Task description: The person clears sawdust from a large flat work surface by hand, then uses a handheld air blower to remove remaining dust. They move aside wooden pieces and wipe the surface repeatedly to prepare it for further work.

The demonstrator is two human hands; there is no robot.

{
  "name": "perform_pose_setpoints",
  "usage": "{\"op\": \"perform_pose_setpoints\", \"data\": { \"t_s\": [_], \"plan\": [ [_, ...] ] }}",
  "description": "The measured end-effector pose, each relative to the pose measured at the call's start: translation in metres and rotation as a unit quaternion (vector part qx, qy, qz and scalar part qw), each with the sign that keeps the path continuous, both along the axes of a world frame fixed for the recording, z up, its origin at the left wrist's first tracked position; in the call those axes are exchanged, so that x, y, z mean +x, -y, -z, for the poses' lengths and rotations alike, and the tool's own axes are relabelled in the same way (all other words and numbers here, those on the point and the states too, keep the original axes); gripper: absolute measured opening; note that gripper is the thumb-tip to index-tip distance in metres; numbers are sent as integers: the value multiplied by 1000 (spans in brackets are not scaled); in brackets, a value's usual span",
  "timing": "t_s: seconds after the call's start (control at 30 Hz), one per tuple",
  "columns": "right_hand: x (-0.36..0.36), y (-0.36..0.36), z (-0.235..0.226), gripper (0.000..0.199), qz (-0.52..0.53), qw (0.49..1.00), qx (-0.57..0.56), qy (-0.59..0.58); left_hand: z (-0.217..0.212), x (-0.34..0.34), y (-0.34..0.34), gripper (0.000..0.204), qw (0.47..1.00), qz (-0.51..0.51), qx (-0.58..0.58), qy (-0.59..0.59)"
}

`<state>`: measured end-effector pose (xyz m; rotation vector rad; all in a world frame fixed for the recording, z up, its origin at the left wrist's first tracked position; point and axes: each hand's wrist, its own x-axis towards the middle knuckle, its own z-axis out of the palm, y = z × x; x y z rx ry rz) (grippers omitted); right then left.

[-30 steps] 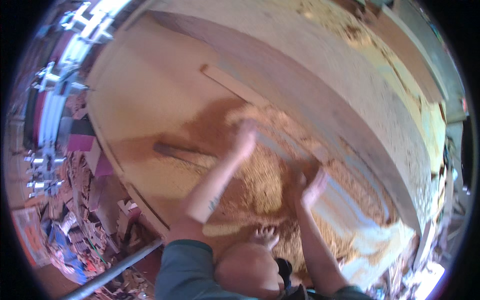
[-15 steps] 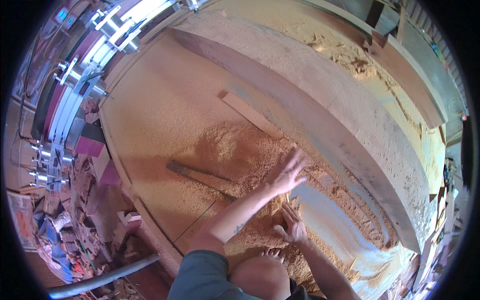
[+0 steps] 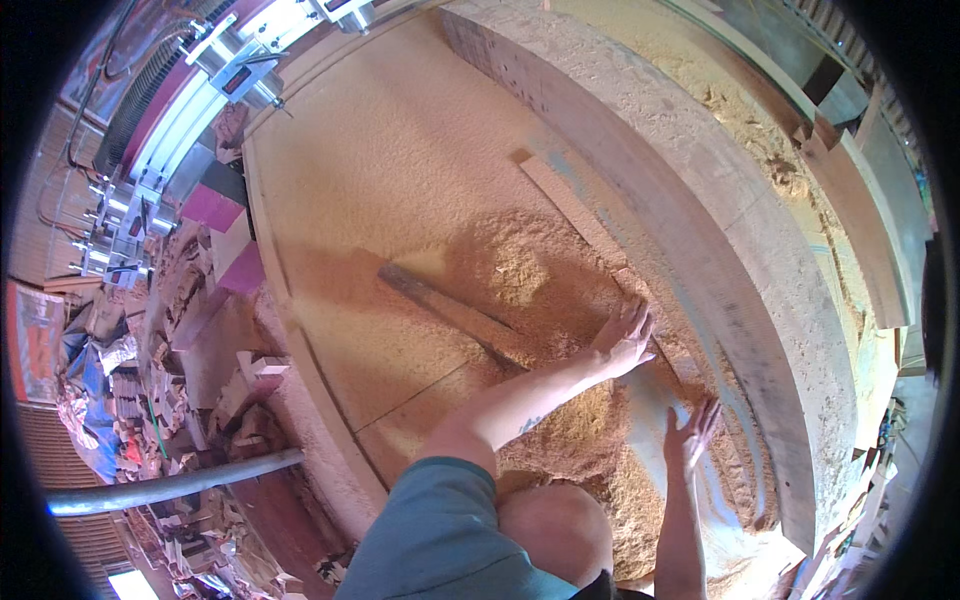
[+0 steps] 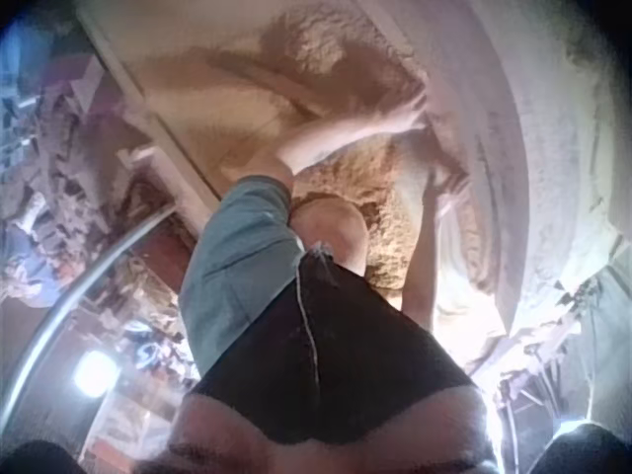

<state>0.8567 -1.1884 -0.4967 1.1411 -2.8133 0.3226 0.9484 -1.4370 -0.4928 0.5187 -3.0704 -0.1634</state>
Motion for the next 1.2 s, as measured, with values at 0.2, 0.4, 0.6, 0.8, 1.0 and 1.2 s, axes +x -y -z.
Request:
{"op": "perform_pose_setpoints", "data": {
  "t_s": [0.2,0.4,0.6,0.8,1.0,1.2],
  "plan": [
    [15,23,-8,77,-86,993,-11,86,-15,2,9,67,993,20,73,-95],
    [20,23,-16,71,-292,944,12,156,-10,-8,-10,29,935,137,249,-211],
    [7,4,-13,72,-10,990,127,60,7,-14,-17,73,975,172,103,-100],
    [1,-10,-31,69,-27,992,16,123,-13,-34,-41,63,965,204,132,-99],
    [4,-4,-16,70,-93,987,-25,128,29,-41,-45,61,909,411,44,-49],
    [-10,-58,-30,72,126,990,28,57,-22,-58,-82,62,943,298,123,-77]
  ]
}}
